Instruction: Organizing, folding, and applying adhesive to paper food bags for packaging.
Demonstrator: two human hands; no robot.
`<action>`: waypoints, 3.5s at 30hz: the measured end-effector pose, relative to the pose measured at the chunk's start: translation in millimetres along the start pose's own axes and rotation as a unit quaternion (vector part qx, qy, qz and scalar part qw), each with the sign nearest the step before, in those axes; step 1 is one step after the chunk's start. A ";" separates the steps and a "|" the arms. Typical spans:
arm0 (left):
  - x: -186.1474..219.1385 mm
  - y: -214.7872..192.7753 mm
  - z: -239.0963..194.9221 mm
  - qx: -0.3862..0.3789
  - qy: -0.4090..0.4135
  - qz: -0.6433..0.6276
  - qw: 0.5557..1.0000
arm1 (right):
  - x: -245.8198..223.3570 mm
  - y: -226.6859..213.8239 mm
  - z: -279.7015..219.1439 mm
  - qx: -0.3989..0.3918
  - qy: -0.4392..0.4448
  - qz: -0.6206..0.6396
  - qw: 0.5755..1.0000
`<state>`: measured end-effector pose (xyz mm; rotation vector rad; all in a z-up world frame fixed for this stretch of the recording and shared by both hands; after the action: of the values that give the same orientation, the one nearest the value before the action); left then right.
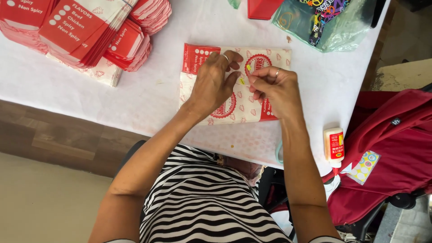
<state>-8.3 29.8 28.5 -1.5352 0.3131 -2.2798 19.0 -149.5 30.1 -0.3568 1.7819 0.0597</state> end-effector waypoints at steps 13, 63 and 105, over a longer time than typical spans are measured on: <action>0.3 -8.7 23.9 -0.105 -0.153 -0.163 0.969 | -20.9 13.0 -9.0 0.037 0.030 0.030 0.998; -26.7 36.4 9.6 -0.059 -0.029 0.082 0.994 | -15.9 19.3 -30.0 0.110 0.115 -0.315 0.936; -143.6 -260.8 -106.6 0.394 -0.419 -0.246 0.780 | -28.1 236.1 71.9 -0.162 0.206 0.083 0.961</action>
<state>-105.7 324.4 -32.9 -2.0004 -1.2385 -1.3710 28.2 97.4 4.1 -0.4782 2.2189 0.4270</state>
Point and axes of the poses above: each hand's wrist, its own z-axis towards the middle knuckle, its own y-axis out of the palm, x = y × z, the point moved 6 cm from there along z, towards the middle knuckle, and after that the axes turned 2 degrees about y, right-handed, at the moved point
